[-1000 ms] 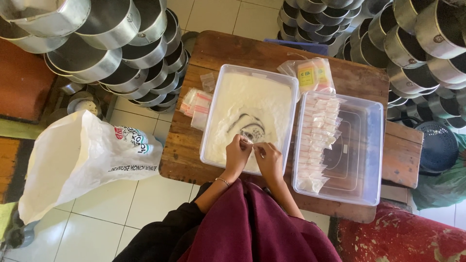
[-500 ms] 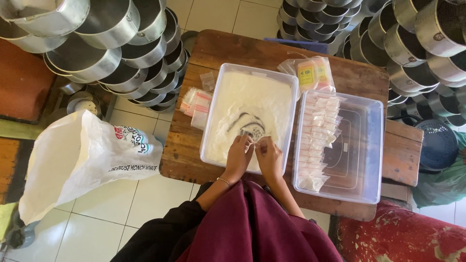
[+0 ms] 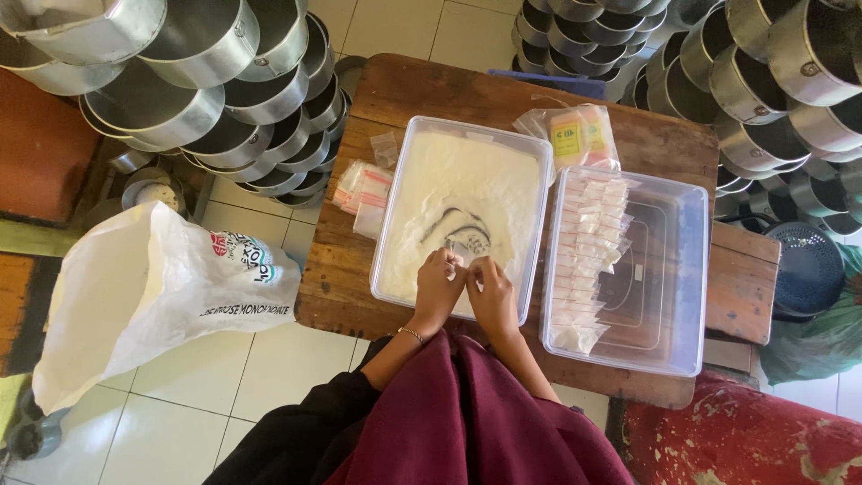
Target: The person uses a spoon to transfer white powder into small plastic bags, then places the filled bags into a clear plastic container.
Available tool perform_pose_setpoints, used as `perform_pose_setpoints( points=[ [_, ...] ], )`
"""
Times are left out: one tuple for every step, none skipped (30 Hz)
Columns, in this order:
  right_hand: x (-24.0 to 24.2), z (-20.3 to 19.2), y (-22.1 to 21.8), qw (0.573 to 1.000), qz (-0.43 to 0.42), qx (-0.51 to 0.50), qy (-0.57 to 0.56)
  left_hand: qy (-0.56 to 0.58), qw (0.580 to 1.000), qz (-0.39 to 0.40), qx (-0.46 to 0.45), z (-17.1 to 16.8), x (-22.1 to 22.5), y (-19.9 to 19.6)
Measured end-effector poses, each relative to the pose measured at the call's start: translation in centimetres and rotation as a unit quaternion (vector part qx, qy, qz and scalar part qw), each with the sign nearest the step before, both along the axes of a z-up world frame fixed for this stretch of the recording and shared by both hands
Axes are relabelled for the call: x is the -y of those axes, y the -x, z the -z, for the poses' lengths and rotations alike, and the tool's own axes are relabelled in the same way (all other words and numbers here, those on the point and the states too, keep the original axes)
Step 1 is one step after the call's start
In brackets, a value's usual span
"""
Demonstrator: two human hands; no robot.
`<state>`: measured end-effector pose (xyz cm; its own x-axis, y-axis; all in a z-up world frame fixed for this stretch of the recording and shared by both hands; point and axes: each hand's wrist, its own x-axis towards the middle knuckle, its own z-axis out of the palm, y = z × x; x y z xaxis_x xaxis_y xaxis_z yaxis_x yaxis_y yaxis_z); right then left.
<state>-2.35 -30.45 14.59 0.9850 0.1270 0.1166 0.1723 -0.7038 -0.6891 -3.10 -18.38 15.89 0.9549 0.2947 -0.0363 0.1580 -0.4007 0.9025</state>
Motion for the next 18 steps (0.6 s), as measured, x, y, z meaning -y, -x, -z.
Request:
perform_pose_setpoints(
  points=[
    [0.0, 0.0, 0.1, 1.000, 0.000, 0.000, 0.000, 0.000, 1.000, 0.000, 0.000, -0.1, 0.0, 0.0],
    [0.0, 0.0, 0.1, 1.000, -0.009, 0.010, 0.007, 0.001, 1.000, -0.003, 0.000, -0.2, 0.0, 0.0],
    [0.0, -0.1, 0.1, 1.000, -0.018, 0.021, 0.014, 0.002, 1.000, -0.006, 0.000, -0.4, 0.1, 0.1],
    [0.1, 1.0, -0.1, 1.000, -0.018, 0.021, 0.014, 0.002, 1.000, -0.006, 0.000, 0.3, 0.0, 0.0],
    [0.2, 2.0, -0.3, 0.999, -0.022, 0.025, 0.017, 0.005, 1.000, -0.009, 0.003, 1.0, 0.0, 0.0],
    [0.4, 3.0, -0.4, 0.999, -0.025, 0.029, 0.020, 0.008, 1.000, -0.011, 0.006, 1.7, 0.0, 0.0],
    [0.3, 2.0, -0.3, 0.999, -0.025, 0.029, 0.020, 0.008, 1.000, -0.011, 0.006, 1.3, 0.0, 0.1],
    [0.2, 1.1, -0.2, 0.999, -0.024, 0.027, 0.014, -0.004, 1.000, -0.012, 0.009, 1.0, 0.0, 0.1],
    [0.1, 0.1, -0.1, 0.999, -0.023, 0.025, 0.007, -0.016, 1.000, -0.013, 0.011, 0.7, 0.0, 0.2],
    [0.1, -0.1, -0.1, 0.999, -0.024, 0.025, 0.007, -0.016, 1.000, -0.014, 0.011, 0.2, 0.0, 0.2],
    [0.2, -0.2, -0.2, 0.999, -0.024, 0.031, 0.010, -0.003, 1.000, -0.016, 0.011, -0.4, -0.1, 0.2],
    [0.2, -0.3, -0.2, 0.999, -0.025, 0.037, 0.013, 0.010, 1.000, -0.018, 0.011, -0.9, -0.2, 0.3],
    [0.2, -0.2, -0.2, 0.999, -0.026, 0.037, 0.013, 0.009, 1.000, -0.019, 0.011, -0.4, -0.2, 0.3],
    [0.3, -0.2, -0.3, 0.999, -0.021, 0.027, 0.003, 0.017, 1.000, -0.020, 0.013, 0.0, -0.3, 0.2],
    [0.3, -0.1, -0.3, 1.000, -0.017, 0.018, -0.007, 0.024, 0.999, -0.022, 0.015, 0.5, -0.3, 0.2],
    [0.3, -0.3, -0.3, 1.000, -0.017, 0.018, -0.007, 0.024, 0.999, -0.022, 0.015, 1.2, -0.3, 0.2],
    [0.2, -0.4, -0.3, 1.000, -0.015, 0.011, -0.010, 0.024, 0.999, -0.028, 0.012, 1.9, -0.3, 0.2],
    [0.2, -0.6, -0.3, 1.000, -0.013, 0.005, -0.012, 0.024, 0.999, -0.033, 0.009, 2.5, -0.3, 0.1]
  ],
)
